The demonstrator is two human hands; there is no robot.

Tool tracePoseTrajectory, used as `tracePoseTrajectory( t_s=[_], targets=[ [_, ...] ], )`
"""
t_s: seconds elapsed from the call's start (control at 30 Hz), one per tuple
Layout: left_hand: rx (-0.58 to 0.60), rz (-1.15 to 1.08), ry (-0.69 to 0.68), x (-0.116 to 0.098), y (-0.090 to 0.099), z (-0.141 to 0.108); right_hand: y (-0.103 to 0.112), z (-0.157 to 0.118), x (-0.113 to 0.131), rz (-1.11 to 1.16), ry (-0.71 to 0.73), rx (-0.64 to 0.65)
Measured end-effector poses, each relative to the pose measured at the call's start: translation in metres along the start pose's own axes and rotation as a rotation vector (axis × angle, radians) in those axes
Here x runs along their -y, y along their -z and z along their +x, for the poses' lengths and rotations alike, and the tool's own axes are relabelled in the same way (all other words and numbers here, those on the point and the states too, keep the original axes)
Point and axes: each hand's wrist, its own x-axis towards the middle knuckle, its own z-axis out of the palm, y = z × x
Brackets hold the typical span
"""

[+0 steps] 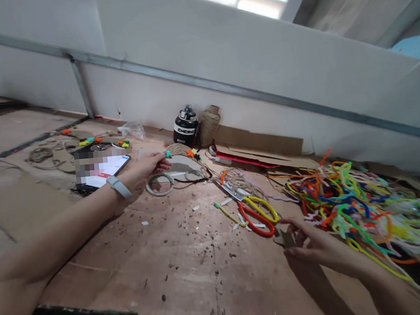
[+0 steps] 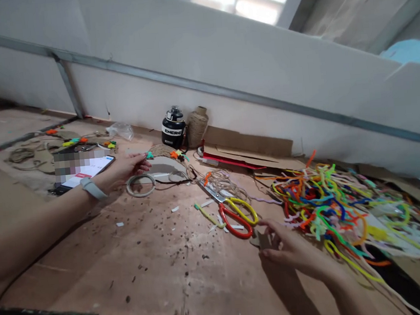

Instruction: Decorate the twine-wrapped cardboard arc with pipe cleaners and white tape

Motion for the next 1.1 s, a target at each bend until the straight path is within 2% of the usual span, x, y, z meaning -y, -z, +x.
tracePoseTrajectory(
  t_s=[0.07, 0.2, 0.3, 0.4, 0.5, 0.6, 0.73, 0.87, 1.0, 1.1],
  targets=[
    [-0.022, 0.013, -0.003, 0.002, 0.003, 0.004, 0.000, 0.002, -0.001, -0.015, 0.026, 0.015],
    [-0.057, 0.071, -0.045, 0.006, 0.004, 0.009, 0.001, 0.005, -0.003, 0.001, 0.057, -0.039],
    [-0.079, 0.152, -0.078, 0.009, 0.003, 0.013, 0.006, 0.008, -0.002, 0.085, 0.079, -0.060],
    [-0.106, 0.249, -0.118, 0.012, 0.005, 0.017, 0.009, 0.013, 0.010, 0.195, 0.104, -0.055],
    [-0.146, 0.375, -0.197, 0.015, 0.009, 0.019, 0.005, 0.022, 0.037, 0.271, 0.156, -0.011],
    [-0.189, 0.533, -0.268, 0.017, 0.014, 0.019, -0.006, 0.036, 0.074, 0.282, 0.255, 0.027],
    [-0.225, 0.767, -0.275, 0.021, 0.021, 0.020, -0.022, 0.057, 0.121, 0.201, 0.396, 0.087],
    [-0.218, 1.005, -0.278, 0.022, 0.027, 0.019, -0.036, 0.082, 0.154, 0.170, 0.507, 0.063],
    [-0.254, 1.207, -0.354, 0.020, 0.026, 0.014, -0.056, 0.113, 0.181, 0.368, 0.642, 0.023],
    [-0.279, 1.296, -0.436, 0.017, 0.022, 0.011, -0.074, 0.138, 0.196, 0.601, 0.604, 0.028]
  ],
)
